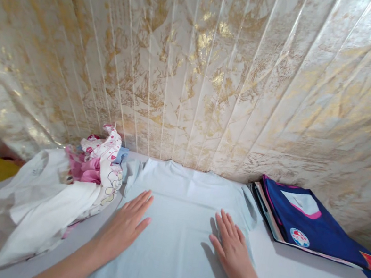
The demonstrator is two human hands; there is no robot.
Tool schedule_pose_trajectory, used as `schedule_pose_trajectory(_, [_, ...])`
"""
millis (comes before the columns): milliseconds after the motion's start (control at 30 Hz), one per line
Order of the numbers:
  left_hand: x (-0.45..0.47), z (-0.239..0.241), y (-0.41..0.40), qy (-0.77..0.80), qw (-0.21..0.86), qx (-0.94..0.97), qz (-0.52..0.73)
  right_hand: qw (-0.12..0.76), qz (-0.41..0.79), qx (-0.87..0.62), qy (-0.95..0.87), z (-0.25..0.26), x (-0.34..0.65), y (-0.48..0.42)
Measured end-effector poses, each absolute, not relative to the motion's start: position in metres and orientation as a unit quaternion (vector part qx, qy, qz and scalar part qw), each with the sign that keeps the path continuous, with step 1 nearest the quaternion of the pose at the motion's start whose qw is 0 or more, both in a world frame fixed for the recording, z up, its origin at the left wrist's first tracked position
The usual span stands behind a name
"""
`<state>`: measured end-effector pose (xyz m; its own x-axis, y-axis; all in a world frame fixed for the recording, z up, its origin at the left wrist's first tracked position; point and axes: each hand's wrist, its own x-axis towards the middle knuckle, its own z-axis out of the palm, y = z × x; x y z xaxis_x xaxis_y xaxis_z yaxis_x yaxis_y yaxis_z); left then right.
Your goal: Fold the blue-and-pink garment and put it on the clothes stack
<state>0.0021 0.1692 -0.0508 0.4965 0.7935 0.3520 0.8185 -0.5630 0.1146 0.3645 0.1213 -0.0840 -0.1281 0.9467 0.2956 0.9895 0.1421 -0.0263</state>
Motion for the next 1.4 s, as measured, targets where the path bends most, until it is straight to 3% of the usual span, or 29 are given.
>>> schedule_pose_trajectory(367, [-0.026,-0.068,0.153,-0.479,0.119,-0.857,-0.151,0.047,-0.074,-0.723,-0.686,-0.079,0.380,0.102])
schedule_pose_trajectory(700, [-0.016,-0.056,0.085,-0.391,0.091,-0.903,-0.151,0.116,-0.075,-0.595,-0.792,-0.086,0.337,0.036])
schedule_pose_trajectory(900, [-0.034,-0.060,0.085,-0.411,0.102,-0.896,-0.134,0.105,-0.082,-0.651,-0.747,-0.086,0.377,0.013])
schedule_pose_trajectory(1167, [-0.038,-0.057,0.050,-0.398,0.103,-0.897,-0.160,0.109,-0.111,-0.555,-0.817,-0.078,0.343,-0.017])
schedule_pose_trajectory(1400, [-0.064,-0.069,0.050,-0.421,0.121,-0.885,-0.158,0.116,-0.140,-0.616,-0.767,-0.088,0.391,-0.035])
